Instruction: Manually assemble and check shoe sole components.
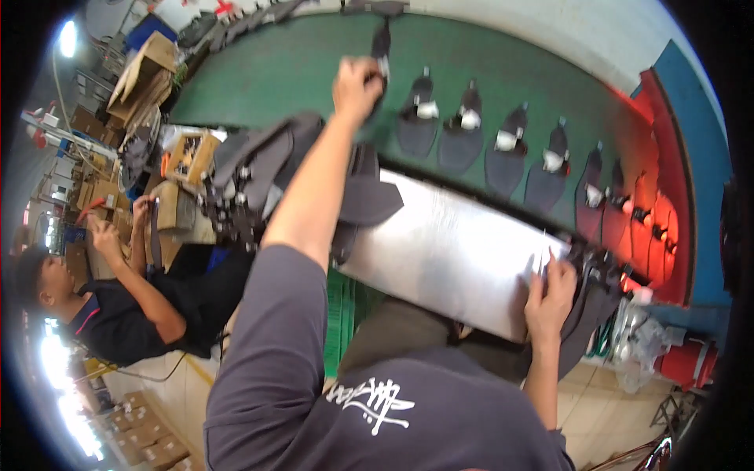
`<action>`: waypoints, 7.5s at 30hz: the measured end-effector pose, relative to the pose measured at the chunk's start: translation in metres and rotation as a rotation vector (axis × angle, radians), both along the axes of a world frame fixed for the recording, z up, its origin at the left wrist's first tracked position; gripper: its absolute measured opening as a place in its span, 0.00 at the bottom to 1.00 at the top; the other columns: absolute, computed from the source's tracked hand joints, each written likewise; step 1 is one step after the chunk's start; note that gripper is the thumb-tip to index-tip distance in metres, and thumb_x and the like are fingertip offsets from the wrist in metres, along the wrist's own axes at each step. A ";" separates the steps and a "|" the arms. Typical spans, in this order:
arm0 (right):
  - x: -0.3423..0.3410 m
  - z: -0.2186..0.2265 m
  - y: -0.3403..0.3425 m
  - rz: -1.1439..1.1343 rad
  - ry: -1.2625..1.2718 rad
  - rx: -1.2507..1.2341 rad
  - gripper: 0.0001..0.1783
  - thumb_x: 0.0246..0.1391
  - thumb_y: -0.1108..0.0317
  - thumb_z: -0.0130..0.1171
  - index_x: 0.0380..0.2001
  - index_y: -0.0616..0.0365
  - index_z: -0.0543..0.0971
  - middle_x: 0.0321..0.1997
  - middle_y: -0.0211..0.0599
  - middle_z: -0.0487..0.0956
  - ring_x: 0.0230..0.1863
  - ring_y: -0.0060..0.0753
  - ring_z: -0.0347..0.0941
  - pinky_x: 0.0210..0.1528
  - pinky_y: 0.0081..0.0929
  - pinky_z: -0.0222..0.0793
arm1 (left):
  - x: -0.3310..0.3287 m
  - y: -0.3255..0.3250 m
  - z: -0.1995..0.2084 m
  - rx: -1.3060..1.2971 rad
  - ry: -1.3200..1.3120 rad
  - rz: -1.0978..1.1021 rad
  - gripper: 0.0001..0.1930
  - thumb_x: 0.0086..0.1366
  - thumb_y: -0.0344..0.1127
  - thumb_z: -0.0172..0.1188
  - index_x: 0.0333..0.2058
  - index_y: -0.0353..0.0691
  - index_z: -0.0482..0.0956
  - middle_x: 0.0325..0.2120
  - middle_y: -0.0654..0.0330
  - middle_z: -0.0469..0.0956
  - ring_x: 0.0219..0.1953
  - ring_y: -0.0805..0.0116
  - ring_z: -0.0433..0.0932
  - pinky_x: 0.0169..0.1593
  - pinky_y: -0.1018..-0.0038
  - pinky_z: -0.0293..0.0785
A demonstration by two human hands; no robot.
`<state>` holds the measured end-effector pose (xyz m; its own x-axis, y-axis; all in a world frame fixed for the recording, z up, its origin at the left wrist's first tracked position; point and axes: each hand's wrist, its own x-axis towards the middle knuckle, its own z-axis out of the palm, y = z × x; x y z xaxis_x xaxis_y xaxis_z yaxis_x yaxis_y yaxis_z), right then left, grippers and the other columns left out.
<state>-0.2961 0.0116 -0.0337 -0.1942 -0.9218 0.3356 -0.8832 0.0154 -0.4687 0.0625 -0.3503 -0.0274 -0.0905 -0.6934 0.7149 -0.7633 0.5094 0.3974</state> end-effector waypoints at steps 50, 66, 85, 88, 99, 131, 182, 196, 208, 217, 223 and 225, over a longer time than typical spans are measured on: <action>0.079 0.070 0.064 0.603 -0.735 0.018 0.27 0.40 0.75 0.68 0.49 0.62 0.77 0.39 0.44 0.80 0.38 0.37 0.77 0.41 0.27 0.71 | -0.059 0.376 0.027 1.064 1.321 -0.847 0.18 0.54 0.20 0.63 0.46 0.33 0.78 0.49 0.44 0.75 0.47 0.62 0.78 0.43 0.71 0.82; 0.074 0.087 0.059 0.630 -0.539 -0.040 0.26 0.40 0.73 0.67 0.47 0.61 0.78 0.32 0.40 0.77 0.30 0.37 0.74 0.32 0.29 0.69 | -0.063 0.377 0.031 0.782 0.998 -0.882 0.20 0.52 0.16 0.62 0.45 0.32 0.80 0.50 0.39 0.74 0.51 0.58 0.76 0.50 0.71 0.75; 0.079 0.092 0.062 0.671 -0.248 -0.027 0.27 0.39 0.72 0.67 0.47 0.61 0.76 0.32 0.36 0.74 0.30 0.37 0.71 0.34 0.32 0.69 | -0.061 0.378 0.037 0.851 0.797 -0.966 0.23 0.48 0.12 0.55 0.45 0.30 0.80 0.53 0.40 0.72 0.48 0.68 0.77 0.41 0.80 0.74; 0.077 0.084 0.058 0.668 -0.321 0.002 0.25 0.41 0.71 0.66 0.47 0.61 0.75 0.31 0.37 0.74 0.30 0.38 0.72 0.34 0.33 0.69 | -0.068 0.383 0.040 0.923 0.809 -0.859 0.23 0.54 0.13 0.54 0.50 0.31 0.77 0.55 0.44 0.71 0.50 0.68 0.76 0.40 0.80 0.78; 0.074 0.067 0.052 0.622 -0.678 0.280 0.08 0.45 0.70 0.63 0.33 0.53 0.81 0.29 0.37 0.75 0.30 0.41 0.73 0.33 0.35 0.67 | -0.074 0.388 0.040 1.277 1.000 -0.642 0.22 0.61 0.17 0.49 0.54 0.34 0.72 0.57 0.51 0.70 0.50 0.67 0.76 0.39 0.78 0.82; 0.081 0.052 0.059 0.662 -0.411 -0.092 0.15 0.40 0.71 0.68 0.35 0.56 0.79 0.32 0.40 0.75 0.31 0.41 0.73 0.31 0.33 0.68 | -0.076 0.375 0.051 1.472 1.173 -0.563 0.22 0.63 0.27 0.47 0.57 0.34 0.70 0.50 0.51 0.76 0.36 0.78 0.79 0.23 0.85 0.73; 0.021 -0.005 0.030 0.161 -0.314 0.087 0.23 0.52 0.77 0.55 0.54 0.63 0.71 0.32 0.41 0.71 0.34 0.37 0.69 0.38 0.31 0.66 | -0.049 0.376 -0.013 1.478 1.882 -0.111 0.20 0.64 0.38 0.55 0.55 0.50 0.70 0.48 0.64 0.75 0.48 0.70 0.76 0.37 0.78 0.77; 0.107 0.011 0.073 0.493 -0.977 0.358 0.28 0.56 0.79 0.49 0.62 0.58 0.66 0.20 0.32 0.73 0.21 0.20 0.67 0.29 0.19 0.66 | -0.083 0.384 -0.002 1.609 2.103 -0.160 0.07 0.62 0.44 0.61 0.34 0.51 0.77 0.28 0.71 0.79 0.23 0.80 0.72 0.18 0.82 0.60; 0.090 0.044 0.063 0.441 -1.546 0.824 0.29 0.64 0.67 0.48 0.65 0.63 0.56 0.22 0.29 0.75 0.18 0.13 0.64 0.17 0.12 0.57 | -0.090 0.389 0.025 1.233 1.709 -0.129 0.15 0.67 0.50 0.53 0.36 0.44 0.75 0.24 0.69 0.76 0.21 0.80 0.70 0.17 0.80 0.58; 0.112 0.041 0.071 0.381 -1.812 0.796 0.22 0.65 0.66 0.47 0.59 0.58 0.63 0.20 0.29 0.68 0.15 0.16 0.61 0.15 0.12 0.54 | -0.092 0.388 0.020 0.702 1.155 -0.177 0.32 0.72 0.57 0.41 0.22 0.34 0.78 0.18 0.63 0.76 0.20 0.81 0.69 0.27 0.83 0.64; 0.103 0.063 0.070 0.402 -1.325 0.729 0.14 0.64 0.67 0.47 0.46 0.64 0.75 0.20 0.28 0.72 0.17 0.14 0.64 0.17 0.11 0.59 | -0.086 0.383 0.028 0.675 1.201 -0.096 0.36 0.71 0.62 0.36 0.19 0.36 0.75 0.15 0.65 0.73 0.18 0.79 0.67 0.25 0.82 0.62; 0.110 0.049 0.073 0.581 -0.881 0.327 0.10 0.58 0.77 0.52 0.42 0.66 0.78 0.21 0.30 0.75 0.20 0.17 0.68 0.23 0.17 0.64 | -0.087 0.382 0.034 0.742 1.263 -0.119 0.37 0.70 0.63 0.34 0.18 0.37 0.75 0.14 0.65 0.72 0.17 0.79 0.67 0.24 0.82 0.62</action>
